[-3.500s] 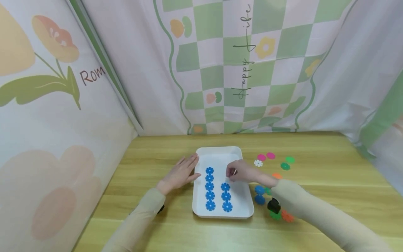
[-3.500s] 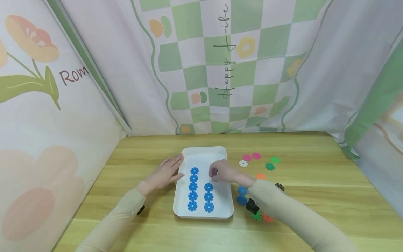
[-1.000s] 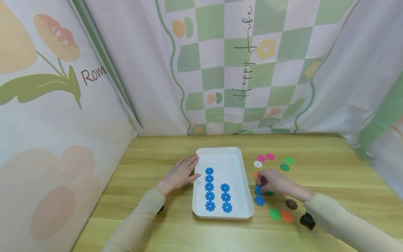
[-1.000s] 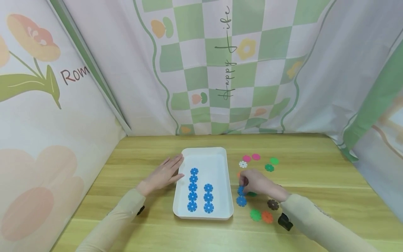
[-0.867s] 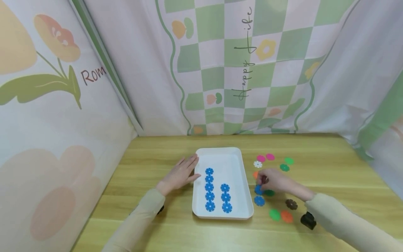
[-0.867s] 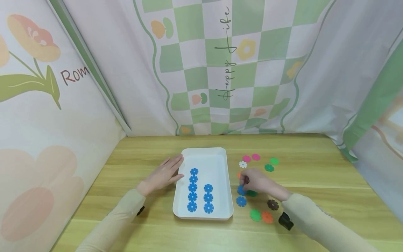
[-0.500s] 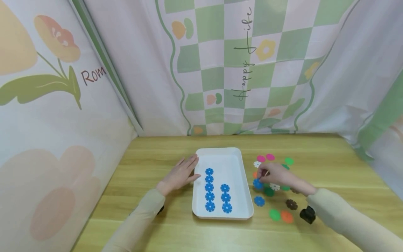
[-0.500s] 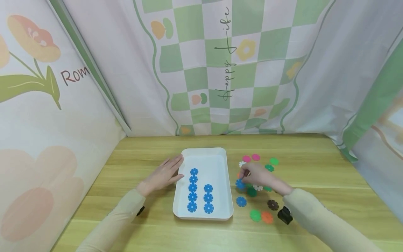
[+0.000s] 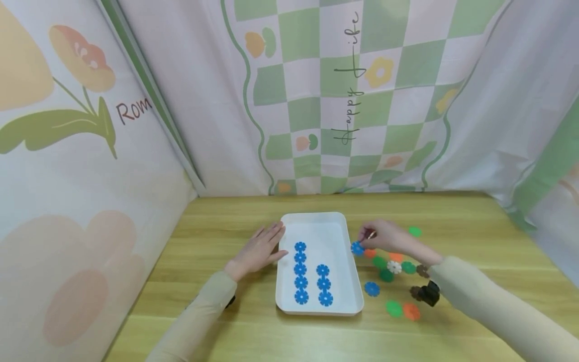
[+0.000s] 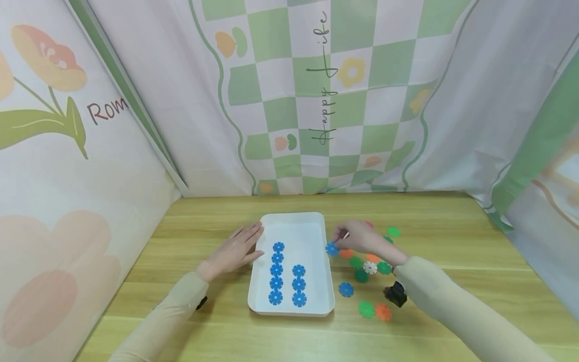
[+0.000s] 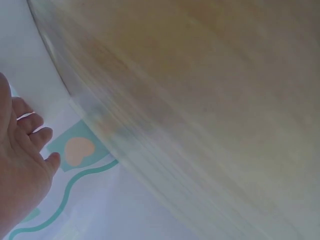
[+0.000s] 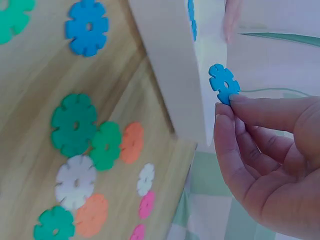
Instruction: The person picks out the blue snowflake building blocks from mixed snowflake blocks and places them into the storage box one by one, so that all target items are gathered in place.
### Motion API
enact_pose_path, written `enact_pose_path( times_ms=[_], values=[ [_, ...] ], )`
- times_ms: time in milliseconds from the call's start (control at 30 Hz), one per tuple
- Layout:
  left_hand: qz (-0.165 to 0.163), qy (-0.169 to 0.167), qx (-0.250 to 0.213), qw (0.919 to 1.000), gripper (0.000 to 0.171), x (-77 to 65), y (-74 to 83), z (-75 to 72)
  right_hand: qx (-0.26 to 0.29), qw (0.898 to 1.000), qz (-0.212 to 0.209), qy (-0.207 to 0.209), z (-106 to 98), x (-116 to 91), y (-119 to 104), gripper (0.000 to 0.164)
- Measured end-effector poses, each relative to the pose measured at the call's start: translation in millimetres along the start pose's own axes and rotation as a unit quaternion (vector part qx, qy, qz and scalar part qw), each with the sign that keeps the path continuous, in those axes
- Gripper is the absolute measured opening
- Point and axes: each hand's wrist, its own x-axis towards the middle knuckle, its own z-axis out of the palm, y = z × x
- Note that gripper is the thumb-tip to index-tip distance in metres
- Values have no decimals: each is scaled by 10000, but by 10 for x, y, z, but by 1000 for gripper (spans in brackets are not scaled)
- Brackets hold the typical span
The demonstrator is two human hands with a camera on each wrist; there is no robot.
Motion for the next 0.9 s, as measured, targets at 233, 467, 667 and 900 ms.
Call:
enact_pose_path(
  times_ms=[233,467,667,900],
  values=[
    [-53,-49,14,10000,74,-8,-2,0,153,9999,57,-11,70,191,-94,4],
    [-40,-36,52,10000,75,-7,-5,5,213,9992,-215,-266,171,346,-209,4],
    [-42,-42,99,9999,75,-5,-11,15,90,9991,-46,-409,301,500,-243,4],
    [-70,-75,92,9999,75,-7,-4,0,-113,9986,84,-508,445,614,-279,5]
  ],
)
